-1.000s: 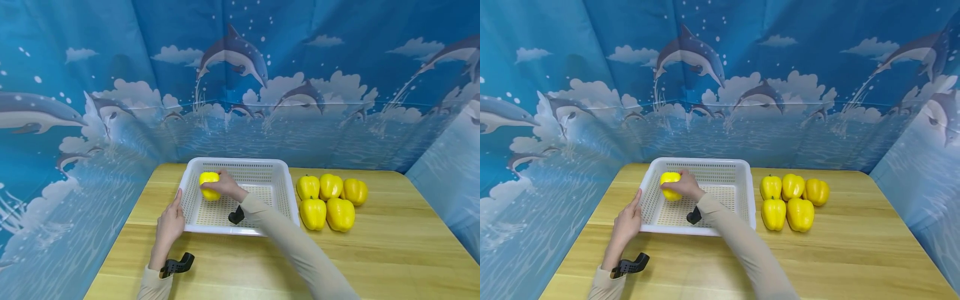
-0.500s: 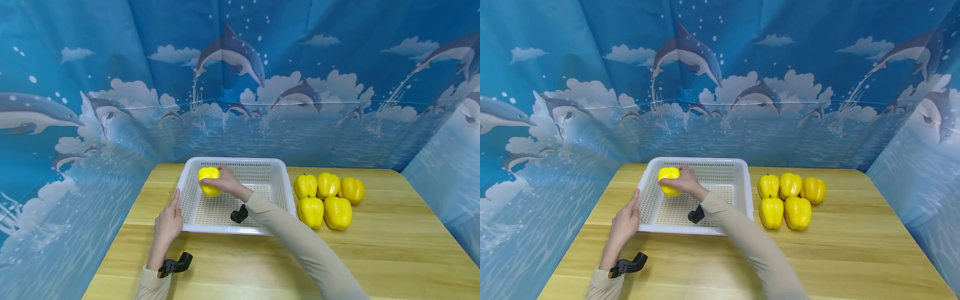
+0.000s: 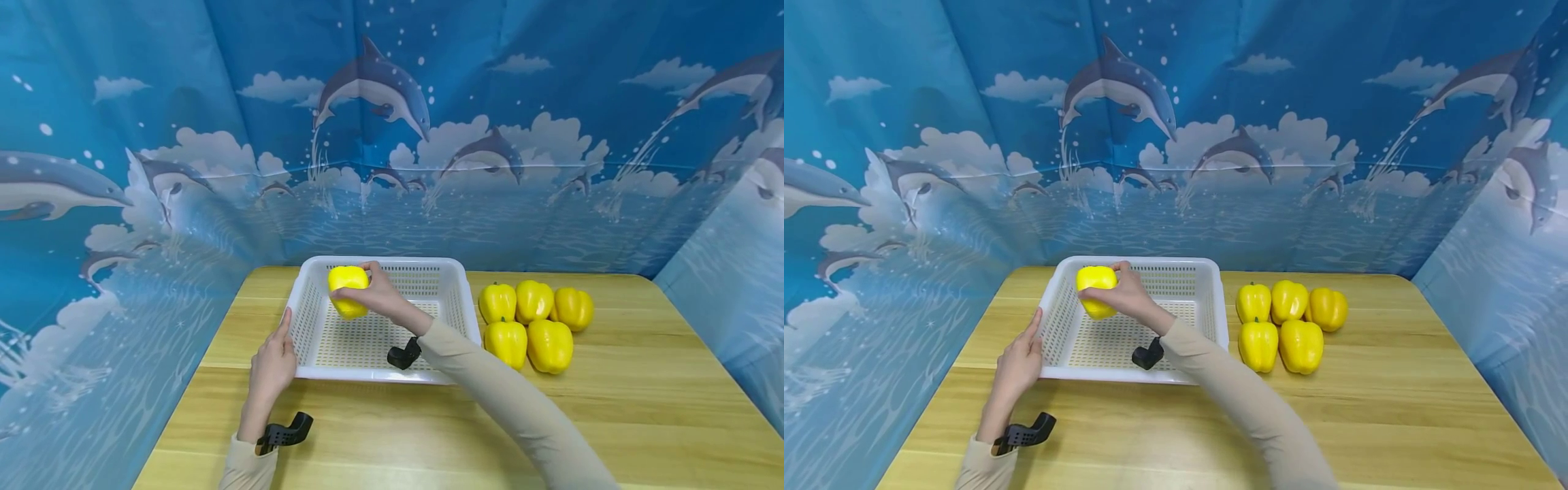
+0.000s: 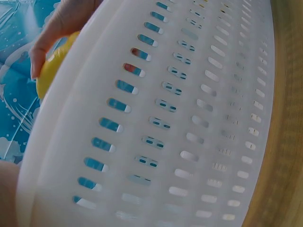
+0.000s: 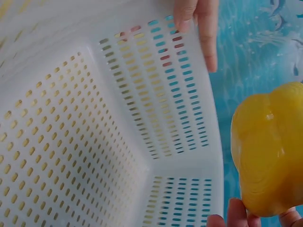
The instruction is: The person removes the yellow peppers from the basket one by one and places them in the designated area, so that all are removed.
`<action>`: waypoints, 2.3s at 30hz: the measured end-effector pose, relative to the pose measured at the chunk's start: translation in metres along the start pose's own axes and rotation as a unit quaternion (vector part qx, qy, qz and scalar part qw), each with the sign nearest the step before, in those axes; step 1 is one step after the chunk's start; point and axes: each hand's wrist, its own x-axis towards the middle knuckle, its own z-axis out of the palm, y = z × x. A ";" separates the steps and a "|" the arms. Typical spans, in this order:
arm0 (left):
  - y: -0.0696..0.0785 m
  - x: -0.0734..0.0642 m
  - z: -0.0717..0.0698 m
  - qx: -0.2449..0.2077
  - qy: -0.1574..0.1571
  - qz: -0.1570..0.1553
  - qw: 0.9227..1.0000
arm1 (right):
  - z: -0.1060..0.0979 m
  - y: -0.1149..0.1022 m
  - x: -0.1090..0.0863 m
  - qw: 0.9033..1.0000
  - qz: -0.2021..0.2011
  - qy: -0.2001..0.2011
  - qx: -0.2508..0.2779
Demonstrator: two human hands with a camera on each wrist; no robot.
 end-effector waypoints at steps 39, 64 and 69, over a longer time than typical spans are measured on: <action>-0.001 -0.001 0.000 -0.004 0.003 0.004 1.000 | -0.152 0.043 -0.136 0.982 -0.001 0.188 0.015; -0.001 -0.001 0.001 0.005 0.008 0.007 1.000 | -0.242 0.140 -0.204 0.915 0.120 0.386 -0.002; -0.001 -0.001 0.001 0.004 0.007 0.006 1.000 | -0.272 0.204 -0.197 0.911 0.132 0.390 0.003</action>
